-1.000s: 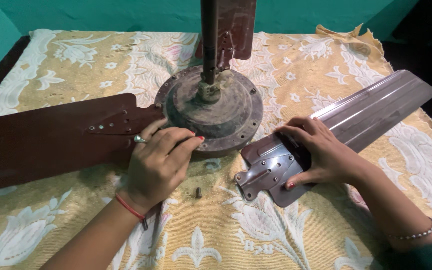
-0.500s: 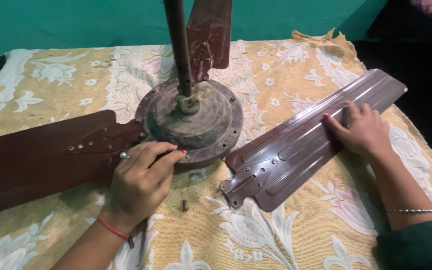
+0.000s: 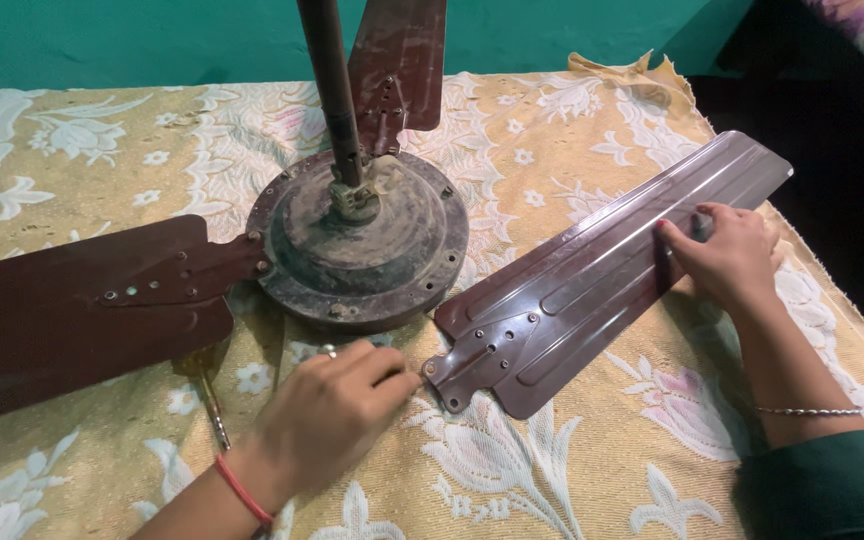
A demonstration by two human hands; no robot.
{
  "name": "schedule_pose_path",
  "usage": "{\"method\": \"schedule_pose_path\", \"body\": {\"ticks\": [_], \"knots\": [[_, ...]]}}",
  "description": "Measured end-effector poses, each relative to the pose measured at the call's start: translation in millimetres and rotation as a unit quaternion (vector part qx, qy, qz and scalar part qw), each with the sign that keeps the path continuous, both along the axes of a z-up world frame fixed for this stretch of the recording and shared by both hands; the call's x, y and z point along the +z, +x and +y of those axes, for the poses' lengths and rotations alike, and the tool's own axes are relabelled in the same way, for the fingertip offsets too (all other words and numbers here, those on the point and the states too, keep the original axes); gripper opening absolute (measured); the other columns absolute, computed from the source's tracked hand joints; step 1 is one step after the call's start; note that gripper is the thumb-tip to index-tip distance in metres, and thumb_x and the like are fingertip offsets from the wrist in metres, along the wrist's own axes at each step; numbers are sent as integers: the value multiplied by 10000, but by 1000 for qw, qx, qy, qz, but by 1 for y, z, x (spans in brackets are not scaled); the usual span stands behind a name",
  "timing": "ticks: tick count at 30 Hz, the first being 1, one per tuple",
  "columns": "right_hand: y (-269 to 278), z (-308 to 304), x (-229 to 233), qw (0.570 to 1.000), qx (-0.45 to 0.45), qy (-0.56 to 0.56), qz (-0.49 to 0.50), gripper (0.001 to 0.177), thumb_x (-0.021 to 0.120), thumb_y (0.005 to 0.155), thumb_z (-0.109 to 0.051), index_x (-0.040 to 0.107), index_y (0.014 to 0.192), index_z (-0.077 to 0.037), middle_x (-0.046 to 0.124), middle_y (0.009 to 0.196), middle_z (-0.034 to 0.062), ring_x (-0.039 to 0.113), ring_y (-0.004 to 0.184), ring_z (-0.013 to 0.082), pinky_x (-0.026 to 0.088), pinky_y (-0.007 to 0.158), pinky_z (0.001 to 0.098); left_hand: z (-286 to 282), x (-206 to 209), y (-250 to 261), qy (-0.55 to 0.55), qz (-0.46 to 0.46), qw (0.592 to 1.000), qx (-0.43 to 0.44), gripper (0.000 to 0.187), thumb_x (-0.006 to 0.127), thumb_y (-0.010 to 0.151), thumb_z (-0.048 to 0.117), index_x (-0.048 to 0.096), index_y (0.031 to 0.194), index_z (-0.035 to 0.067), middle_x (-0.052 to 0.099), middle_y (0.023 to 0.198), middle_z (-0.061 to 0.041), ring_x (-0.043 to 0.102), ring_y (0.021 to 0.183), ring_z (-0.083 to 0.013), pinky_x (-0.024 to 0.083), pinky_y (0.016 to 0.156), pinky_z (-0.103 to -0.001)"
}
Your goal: The person attaches ceiling fan blades to the fan motor housing using a screwdriver. They align each blade, insert screws, and tighten them to secure the blades in place.
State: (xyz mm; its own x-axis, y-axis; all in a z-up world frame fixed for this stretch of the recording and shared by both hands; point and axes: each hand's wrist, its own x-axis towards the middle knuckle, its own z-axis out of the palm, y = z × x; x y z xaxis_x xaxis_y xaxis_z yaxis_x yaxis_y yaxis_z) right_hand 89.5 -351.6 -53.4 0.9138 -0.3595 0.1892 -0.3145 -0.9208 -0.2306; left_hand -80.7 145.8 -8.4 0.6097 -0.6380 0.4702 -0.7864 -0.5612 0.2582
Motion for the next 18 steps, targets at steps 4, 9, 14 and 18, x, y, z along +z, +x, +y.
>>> {"method": "schedule_pose_path", "body": {"ticks": [4,9,14,18], "knots": [[-8,20,10,1000,16,12,-1,732,710,835,-655,709,1327,-113,602,1302,249,467,1253,441,475,942,558,-6,13,-5,-33,-10,999,24,157,739,860,181,728,913,33,695,1028,-103,674,878,-252,558,689,-376],[-17,31,29,998,39,32,-22,706,740,840,-623,742,1303,-91,725,1105,211,626,1103,381,496,984,477,-26,23,-3,-31,49,998,25,401,807,809,341,665,1009,24,690,974,-116,678,891,-291,560,722,-406],[-24,36,39,977,23,203,-66,729,775,821,-498,661,1339,2,692,1079,254,716,891,291,589,828,430,-42,14,3,-22,166,981,95,593,845,769,360,621,1212,36,690,1001,-123,680,940,-311,545,773,-425],[-26,36,46,967,16,240,-87,795,787,803,-479,600,1380,35,638,1192,306,705,1018,328,595,849,417,-57,-2,3,-235,390,880,133,652,843,802,170,570,1383,57,756,1009,-121,728,888,-227,585,762,-350]]}}
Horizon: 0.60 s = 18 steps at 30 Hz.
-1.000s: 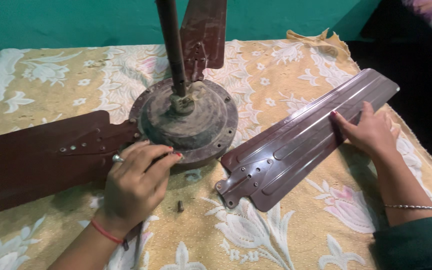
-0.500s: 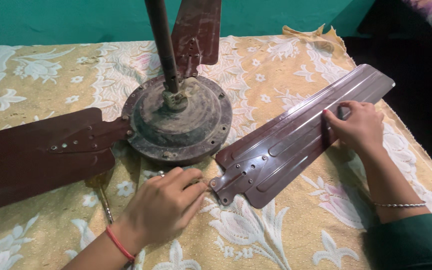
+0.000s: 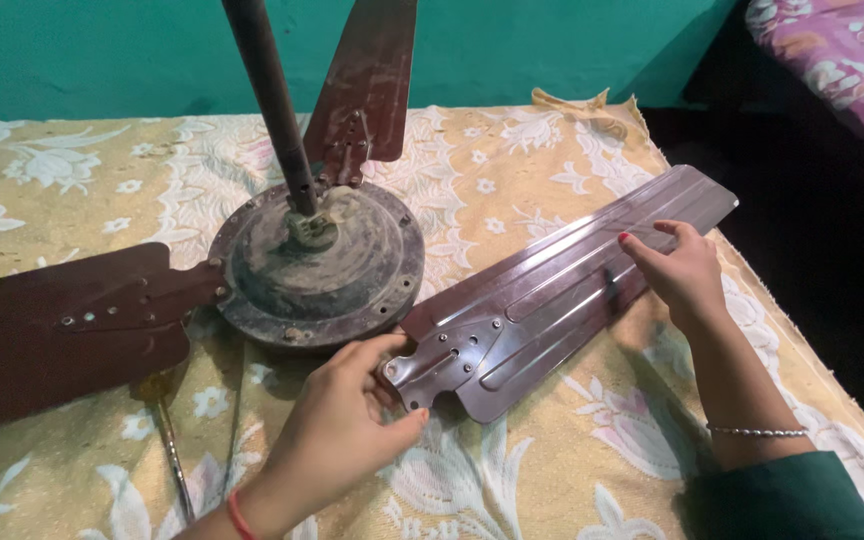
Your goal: The person attaches ceiling fan blades to the fan motor housing using a screwdriver. They align each blade, insert screws, and tighten them to secure the blades in place.
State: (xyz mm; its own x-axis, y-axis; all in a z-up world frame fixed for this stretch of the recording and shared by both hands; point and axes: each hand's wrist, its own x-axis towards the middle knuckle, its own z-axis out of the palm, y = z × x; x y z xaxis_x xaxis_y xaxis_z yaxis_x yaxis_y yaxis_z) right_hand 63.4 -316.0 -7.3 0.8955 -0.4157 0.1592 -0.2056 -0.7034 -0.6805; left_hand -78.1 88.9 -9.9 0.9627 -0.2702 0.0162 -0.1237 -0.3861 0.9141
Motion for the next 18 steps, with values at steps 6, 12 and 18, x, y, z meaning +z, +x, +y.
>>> {"method": "schedule_pose_path", "body": {"ticks": [6,12,18], "knots": [[-5,25,16,986,93,-134,43,818,806,806,-601,613,1450,-136,518,1537,164,451,1456,346,234,1156,700,-20,-12,-7,-358,256,897,45,353,706,868,-8,680,1210,-93,755,998,-123,707,857,-140,571,796,-294],[-47,91,52,897,391,-139,156,1424,952,367,-611,306,1616,-384,208,1714,33,155,1522,339,133,1193,634,-45,-1,-16,-444,253,858,48,213,551,997,107,511,1188,22,637,1112,-118,695,948,-130,626,911,-383],[-78,137,79,821,454,-312,147,1692,1035,235,-590,124,1649,-405,-45,1740,102,-80,1564,343,-74,1207,585,-28,19,1,-451,186,869,81,175,529,991,116,509,1150,44,713,1055,-123,728,892,-179,625,878,-400]]}}
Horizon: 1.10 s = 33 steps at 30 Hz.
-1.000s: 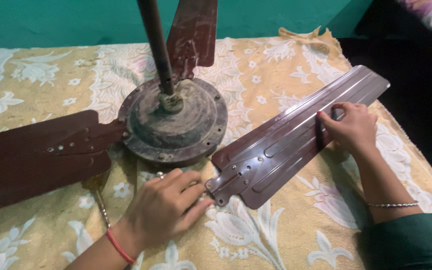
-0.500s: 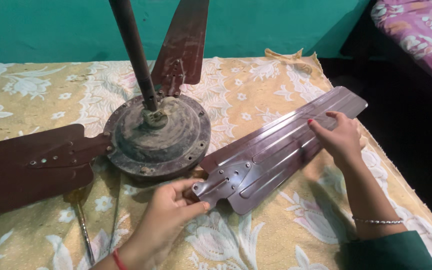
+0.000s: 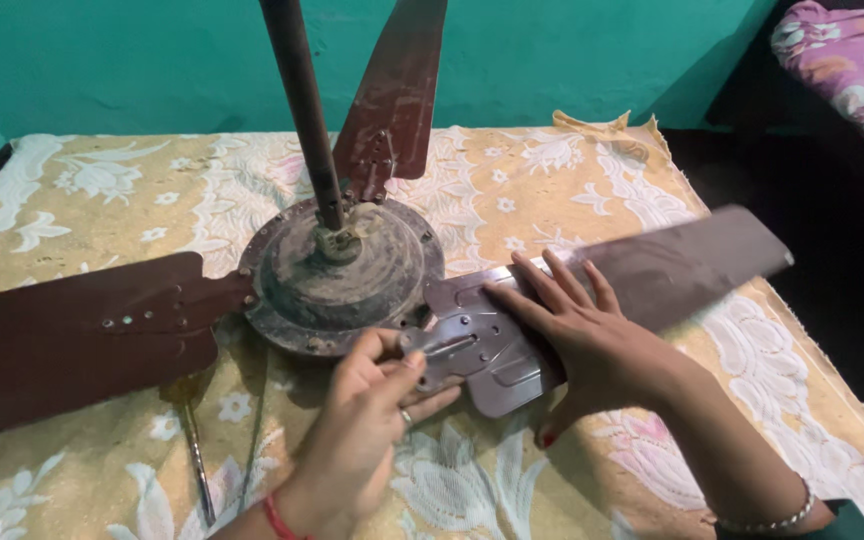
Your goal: The person attaches ceiling fan blades to the fan motor housing using a screwdriver. They align each blade, insert screws, and tighten them to secure the blades in place.
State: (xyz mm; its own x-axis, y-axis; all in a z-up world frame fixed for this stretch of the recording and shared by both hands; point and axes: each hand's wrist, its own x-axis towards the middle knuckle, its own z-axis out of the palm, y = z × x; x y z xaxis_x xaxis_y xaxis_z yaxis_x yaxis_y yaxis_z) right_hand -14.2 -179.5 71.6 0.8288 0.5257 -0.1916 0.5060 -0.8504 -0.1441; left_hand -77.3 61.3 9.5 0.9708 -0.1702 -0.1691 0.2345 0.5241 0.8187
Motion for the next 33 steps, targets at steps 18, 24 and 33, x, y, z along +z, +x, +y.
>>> {"method": "schedule_pose_path", "body": {"ticks": [18,24,33], "knots": [[2,-7,24,999,-20,47,7,1258,1024,411,-304,458,1527,-432,457,1429,151,450,1278,330,369,1106,475,59,12,36,260,-173,946,91,257,624,973,142,716,1181,23,798,1000,-82,762,851,-104,647,683,-259],[16,-34,17,994,-106,0,4,1232,1050,434,-360,498,1529,-475,452,1436,139,448,1347,316,368,1171,458,76,17,35,556,-334,736,192,260,783,899,287,757,1107,133,792,1077,-50,721,1050,-204,563,923,-377],[24,-46,1,990,-114,62,62,1191,1040,457,-351,498,1513,-453,384,1560,115,391,1423,283,351,1188,430,81,14,35,670,-425,594,130,667,903,620,483,740,1225,255,631,1377,-21,495,1327,-292,81,1160,-663]]}}
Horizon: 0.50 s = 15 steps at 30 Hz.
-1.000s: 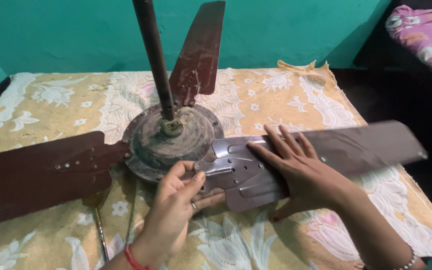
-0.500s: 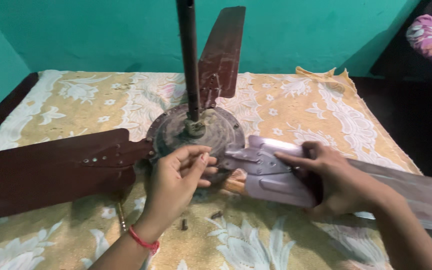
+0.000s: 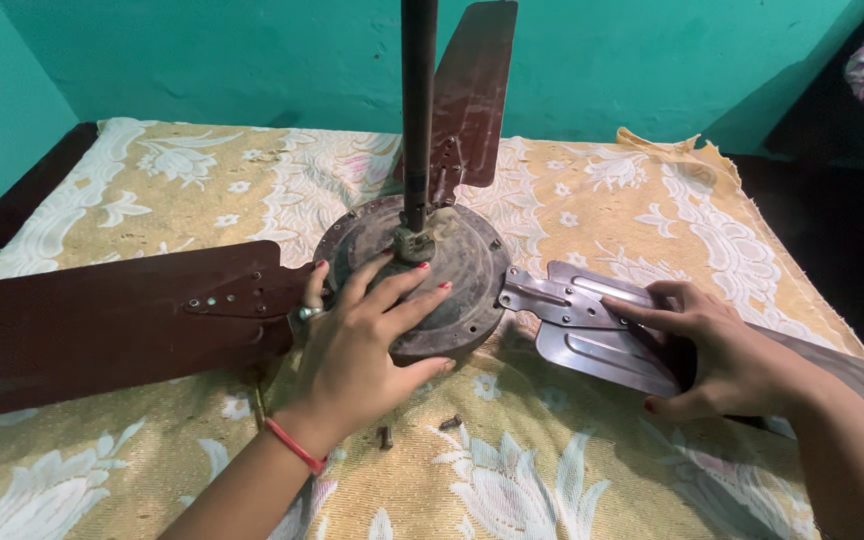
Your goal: The person attaches ceiling fan blades to the fan motor housing using a screwdriver. They align each blade, insert screws, and tighten them to secure the blades in place.
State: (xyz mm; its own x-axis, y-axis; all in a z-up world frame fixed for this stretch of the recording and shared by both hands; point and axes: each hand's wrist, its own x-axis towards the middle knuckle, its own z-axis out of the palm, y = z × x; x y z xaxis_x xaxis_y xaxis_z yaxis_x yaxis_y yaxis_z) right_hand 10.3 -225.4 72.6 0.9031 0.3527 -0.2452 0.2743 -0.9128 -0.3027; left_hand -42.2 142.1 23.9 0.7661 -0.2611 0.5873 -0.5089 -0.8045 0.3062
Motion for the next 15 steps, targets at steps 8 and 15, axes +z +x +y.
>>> {"method": "schedule_pose_path", "body": {"ticks": [8,15], "knots": [[1,2,-1,1000,10,13,3,1192,1021,464,-357,484,1525,-428,369,1569,123,410,1405,288,356,1189,448,-15,-5,1,-38,-3,999,28,641,903,636,478,739,1223,277,652,1334,-1,494,1310,-322,118,1161,-655],[1,-4,-7,998,48,9,-29,1201,1028,462,-376,520,1551,-397,377,1553,143,399,1429,328,358,1178,469,-24,-16,4,-29,-37,998,36,627,856,727,483,710,1289,246,611,1386,-33,460,1327,-359,175,1155,-652]]}}
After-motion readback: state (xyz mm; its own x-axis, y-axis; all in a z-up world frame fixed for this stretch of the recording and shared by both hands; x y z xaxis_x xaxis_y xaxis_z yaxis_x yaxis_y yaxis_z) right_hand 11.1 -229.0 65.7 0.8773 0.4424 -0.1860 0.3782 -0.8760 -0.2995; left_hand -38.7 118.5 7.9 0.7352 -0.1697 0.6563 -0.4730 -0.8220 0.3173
